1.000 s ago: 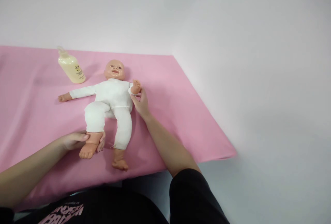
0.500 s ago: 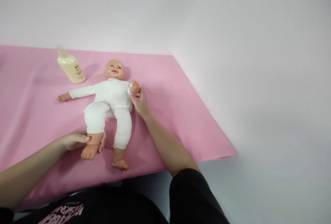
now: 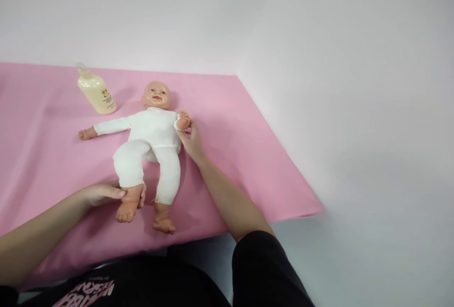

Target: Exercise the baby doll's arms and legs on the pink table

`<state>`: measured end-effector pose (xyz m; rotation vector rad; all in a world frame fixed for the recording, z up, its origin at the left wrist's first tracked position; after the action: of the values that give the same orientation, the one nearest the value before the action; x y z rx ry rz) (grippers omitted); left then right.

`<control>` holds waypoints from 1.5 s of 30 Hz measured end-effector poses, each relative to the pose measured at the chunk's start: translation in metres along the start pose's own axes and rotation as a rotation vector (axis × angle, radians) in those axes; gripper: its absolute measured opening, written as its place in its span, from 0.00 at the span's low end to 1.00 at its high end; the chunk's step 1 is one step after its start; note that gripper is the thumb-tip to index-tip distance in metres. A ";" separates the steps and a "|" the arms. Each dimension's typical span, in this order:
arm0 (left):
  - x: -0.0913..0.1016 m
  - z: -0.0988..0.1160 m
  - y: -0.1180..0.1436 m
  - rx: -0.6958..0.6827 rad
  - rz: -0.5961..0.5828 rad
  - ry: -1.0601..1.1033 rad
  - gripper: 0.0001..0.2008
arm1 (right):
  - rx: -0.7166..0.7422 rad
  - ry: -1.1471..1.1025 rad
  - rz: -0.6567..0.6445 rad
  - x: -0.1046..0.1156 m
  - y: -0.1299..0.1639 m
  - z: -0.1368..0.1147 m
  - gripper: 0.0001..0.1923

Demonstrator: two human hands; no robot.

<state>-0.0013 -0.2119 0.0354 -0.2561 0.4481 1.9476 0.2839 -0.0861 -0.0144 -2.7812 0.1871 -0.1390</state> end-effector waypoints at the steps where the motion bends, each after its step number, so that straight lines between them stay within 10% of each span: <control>1: 0.000 0.000 0.000 0.002 0.000 0.004 0.25 | 0.000 -0.005 0.001 0.000 0.000 0.000 0.33; 45: -0.004 0.003 0.001 -0.021 0.000 -0.070 0.25 | -0.040 -0.021 0.011 -0.002 0.001 -0.001 0.33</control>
<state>-0.0002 -0.2139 0.0401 -0.2006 0.3821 1.9559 0.2815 -0.0874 -0.0142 -2.8198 0.2026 -0.1046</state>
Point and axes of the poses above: each hand's wrist, its own y-axis away from the middle knuckle, its own x-axis out of the back of the hand, z = x × y, the point moved 1 cm from there along -y, towards the middle knuckle, and after that the axes turned 2 degrees about -x, right-handed, at the moved point
